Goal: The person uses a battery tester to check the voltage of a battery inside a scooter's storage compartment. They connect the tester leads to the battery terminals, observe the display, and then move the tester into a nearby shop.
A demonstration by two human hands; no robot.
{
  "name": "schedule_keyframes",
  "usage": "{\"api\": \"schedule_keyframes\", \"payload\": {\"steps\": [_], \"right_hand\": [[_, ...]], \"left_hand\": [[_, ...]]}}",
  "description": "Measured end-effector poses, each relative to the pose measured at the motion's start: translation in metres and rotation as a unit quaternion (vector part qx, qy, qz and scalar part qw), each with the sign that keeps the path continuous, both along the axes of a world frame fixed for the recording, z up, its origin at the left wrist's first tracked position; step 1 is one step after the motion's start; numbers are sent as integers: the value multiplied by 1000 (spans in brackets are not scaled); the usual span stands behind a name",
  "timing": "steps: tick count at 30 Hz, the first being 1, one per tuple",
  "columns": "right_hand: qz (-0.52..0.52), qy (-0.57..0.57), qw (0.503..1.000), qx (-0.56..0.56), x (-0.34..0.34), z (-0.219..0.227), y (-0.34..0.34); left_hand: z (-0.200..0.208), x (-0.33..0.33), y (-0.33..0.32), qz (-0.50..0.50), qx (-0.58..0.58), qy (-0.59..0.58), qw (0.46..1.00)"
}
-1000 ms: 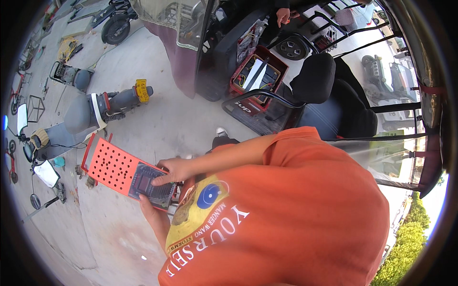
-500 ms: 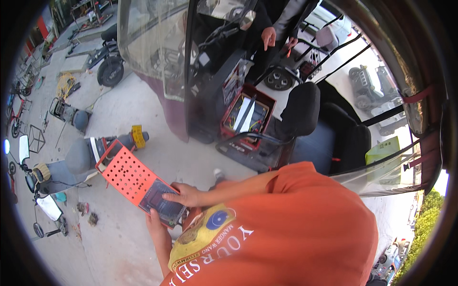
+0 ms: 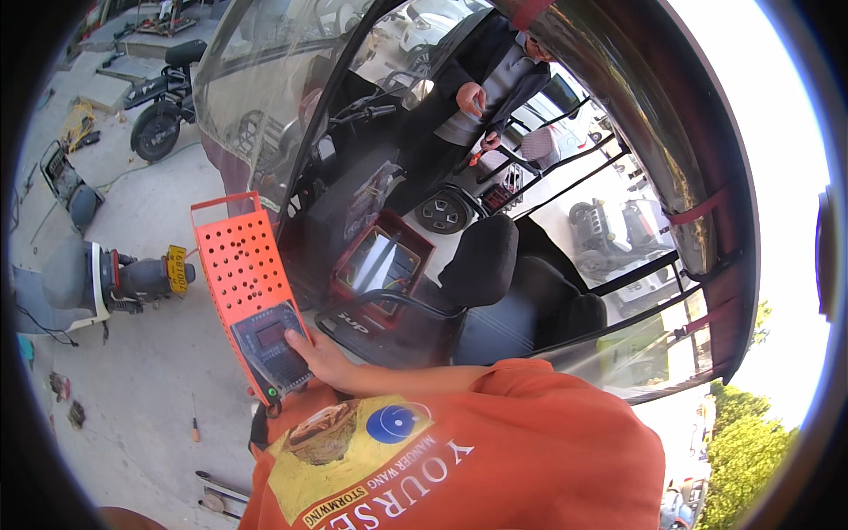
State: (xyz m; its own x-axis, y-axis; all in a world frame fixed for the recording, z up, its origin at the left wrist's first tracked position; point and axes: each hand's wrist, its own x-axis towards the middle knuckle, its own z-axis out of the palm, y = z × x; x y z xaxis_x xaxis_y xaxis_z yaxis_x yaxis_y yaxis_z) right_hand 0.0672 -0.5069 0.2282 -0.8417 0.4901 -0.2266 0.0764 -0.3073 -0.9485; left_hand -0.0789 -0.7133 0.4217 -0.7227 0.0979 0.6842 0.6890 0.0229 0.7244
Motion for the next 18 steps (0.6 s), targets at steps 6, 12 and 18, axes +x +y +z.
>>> {"api": "schedule_keyframes", "payload": {"steps": [6, 12, 18], "right_hand": [[-21, 3, 1000, -22, 2, -1, -28], [-61, 20, 996, 61, 2, -12, -54], [-9, -16, 999, 36, 3, -25, -63]], "left_hand": [[-96, 30, -2, -151, 26, -188, 970], [-160, 50, -13, -223, 29, -341, 912], [-187, 55, -25, -231, 14, -387, 892]]}}
